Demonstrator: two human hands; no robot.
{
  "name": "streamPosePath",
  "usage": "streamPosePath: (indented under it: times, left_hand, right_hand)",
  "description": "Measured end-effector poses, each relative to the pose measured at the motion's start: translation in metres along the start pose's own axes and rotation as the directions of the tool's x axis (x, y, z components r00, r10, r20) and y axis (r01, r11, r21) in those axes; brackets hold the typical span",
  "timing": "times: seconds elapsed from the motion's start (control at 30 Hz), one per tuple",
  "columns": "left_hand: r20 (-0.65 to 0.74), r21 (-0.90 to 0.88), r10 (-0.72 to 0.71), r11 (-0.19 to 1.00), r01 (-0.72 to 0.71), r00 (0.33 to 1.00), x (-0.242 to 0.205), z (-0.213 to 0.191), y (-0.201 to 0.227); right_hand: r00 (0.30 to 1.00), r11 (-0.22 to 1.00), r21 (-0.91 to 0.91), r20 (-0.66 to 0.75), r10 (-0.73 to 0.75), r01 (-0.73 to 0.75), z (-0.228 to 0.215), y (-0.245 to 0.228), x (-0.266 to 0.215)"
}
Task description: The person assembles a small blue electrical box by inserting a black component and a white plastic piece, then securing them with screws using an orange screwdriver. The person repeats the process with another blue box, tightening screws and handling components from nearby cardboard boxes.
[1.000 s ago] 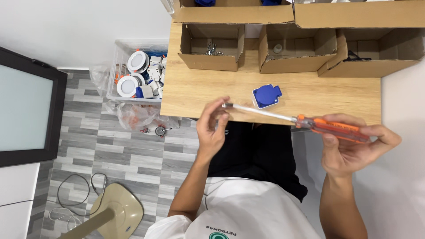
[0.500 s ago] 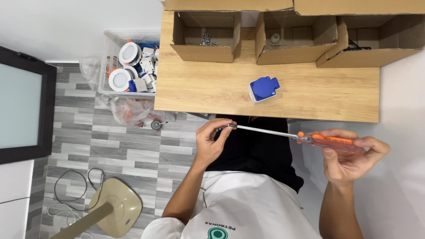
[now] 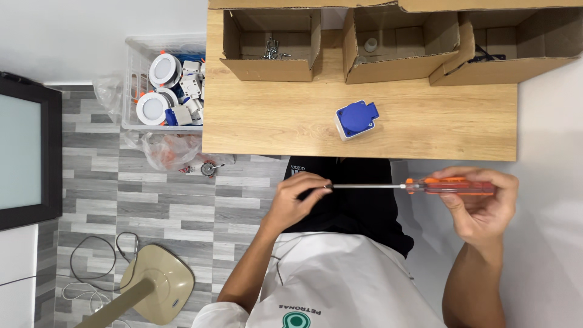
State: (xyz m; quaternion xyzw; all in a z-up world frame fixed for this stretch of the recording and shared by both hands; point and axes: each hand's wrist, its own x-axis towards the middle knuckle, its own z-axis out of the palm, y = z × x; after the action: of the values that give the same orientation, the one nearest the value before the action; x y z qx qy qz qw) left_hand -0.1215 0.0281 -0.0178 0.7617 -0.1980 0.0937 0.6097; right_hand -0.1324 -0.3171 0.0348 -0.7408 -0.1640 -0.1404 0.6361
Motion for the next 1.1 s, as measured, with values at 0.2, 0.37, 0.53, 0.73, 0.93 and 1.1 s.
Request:
streamPosePath:
  times: [0.2, 0.37, 0.53, 0.73, 0.93, 1.1]
  left_hand:
    - [0.280, 0.092, 0.005, 0.995, -0.032, 0.960, 0.015, 0.012, 0.018]
    - [0.188, -0.035, 0.069, 0.997, -0.063, 0.980, 0.028, 0.030, 0.037]
    - [0.295, 0.045, -0.030, 0.999, 0.018, 0.955, 0.040, 0.013, 0.048]
    - [0.296, -0.134, -0.019, 0.989, 0.061, 0.955, 0.064, -0.031, 0.071]
    - [0.046, -0.257, 0.329, 0.916, -0.307, 0.943, 0.102, -0.065, 0.099]
    - [-0.040, -0.158, 0.481, 0.863, -0.481, 0.876, 0.142, -0.070, 0.116]
  right_hand:
    - [0.944, 0.961, -0.014, 0.179, 0.276, -0.278, 0.028, -0.006, 0.022]
    - [0.968, 0.959, -0.282, 0.241, 0.068, 0.003, 0.072, 0.010, 0.021]
    - [0.968, 0.964, -0.264, 0.242, 0.071, -0.005, 0.083, 0.032, 0.028]
    - [0.975, 0.937, -0.303, 0.186, -0.118, 0.171, 0.075, 0.042, 0.080]
    - [0.908, 0.927, -0.303, 0.411, -0.083, 0.222, 0.087, 0.037, 0.116]
    - [0.905, 0.904, -0.410, 0.421, 0.068, 0.122, 0.092, 0.038, 0.119]
